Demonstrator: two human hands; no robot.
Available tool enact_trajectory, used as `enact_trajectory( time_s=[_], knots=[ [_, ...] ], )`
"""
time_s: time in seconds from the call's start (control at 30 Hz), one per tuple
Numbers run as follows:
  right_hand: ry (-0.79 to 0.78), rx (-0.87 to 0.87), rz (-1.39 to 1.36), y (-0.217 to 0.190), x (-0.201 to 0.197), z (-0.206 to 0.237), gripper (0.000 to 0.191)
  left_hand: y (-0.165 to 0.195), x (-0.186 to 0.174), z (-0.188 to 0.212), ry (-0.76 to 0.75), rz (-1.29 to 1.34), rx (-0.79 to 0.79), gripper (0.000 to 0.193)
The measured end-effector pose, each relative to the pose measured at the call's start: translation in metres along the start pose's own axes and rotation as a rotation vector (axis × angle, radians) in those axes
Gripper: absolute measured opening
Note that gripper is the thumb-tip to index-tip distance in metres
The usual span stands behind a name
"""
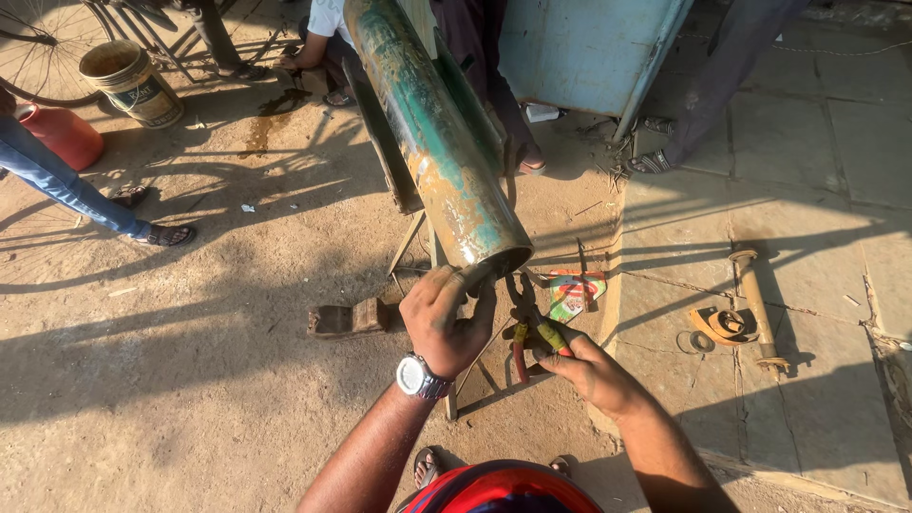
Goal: The person uses pliers to repeatedly trim small pieces of metal wire protruding from the edge of a large metal cylinder. They hold the cylinder with one hand and use the pliers with the other to snip the wire, then rotate the cylinder to access different spots.
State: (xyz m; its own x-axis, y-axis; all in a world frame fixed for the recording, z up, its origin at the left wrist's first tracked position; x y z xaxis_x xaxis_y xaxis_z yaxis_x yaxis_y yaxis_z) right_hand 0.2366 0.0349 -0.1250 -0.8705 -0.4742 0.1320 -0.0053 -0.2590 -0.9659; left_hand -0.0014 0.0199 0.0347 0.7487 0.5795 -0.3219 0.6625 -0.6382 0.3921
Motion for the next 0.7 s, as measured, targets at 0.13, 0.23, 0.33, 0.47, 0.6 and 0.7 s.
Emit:
enact_trajectory(
  time_s=[0.13, 0.23, 0.33, 0.47, 0.6, 0.7],
  knots=[
    [-0.035, 0.058, -0.047, -0.03, -0.043, 0.01, 0.057, 0.032, 0.028, -0.044, 0.029, 0.026, -0.006, 0.02],
    [0.055, 0.25, 0.049, -0.043, -0.077, 0.014, 0.056, 0.034, 0.056, -0.08, -0.163, 0.082, -0.058, 0.021],
    [0.015, 0.194, 0.068, -0.059, -0.091, 0.011, 0.056, 0.035, 0.084, -0.103, -0.391, 0.05, 0.109, 0.027],
    [-0.003, 0.15, 0.065, -0.074, -0.103, 0.003, 0.059, 0.023, 0.099, -0.109, -0.503, 0.045, 0.052, 0.038],
    [-0.064, 0.142, 0.068, -0.079, -0.104, -0.006, 0.043, 0.011, 0.106, -0.105, -0.51, 0.027, 0.051, 0.036],
    [-0.114, 0.176, 0.001, -0.075, -0.101, -0.007, 0.03, 0.008, 0.107, -0.106, -0.519, 0.055, 0.069, 0.035]
  ],
)
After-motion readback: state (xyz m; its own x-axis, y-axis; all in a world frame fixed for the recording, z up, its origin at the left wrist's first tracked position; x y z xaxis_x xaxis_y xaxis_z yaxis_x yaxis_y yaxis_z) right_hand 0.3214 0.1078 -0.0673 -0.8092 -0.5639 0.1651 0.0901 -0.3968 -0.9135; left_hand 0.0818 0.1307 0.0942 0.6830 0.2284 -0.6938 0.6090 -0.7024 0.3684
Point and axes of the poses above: each hand's wrist, its own z-axis away from the middle knuckle, its own x-axis out of the palm, y = z × x, the point moved 4 cm from there along -z, towards the middle knuckle, and after that the axes turned 1 degree about -y, right-handed, at the moved point
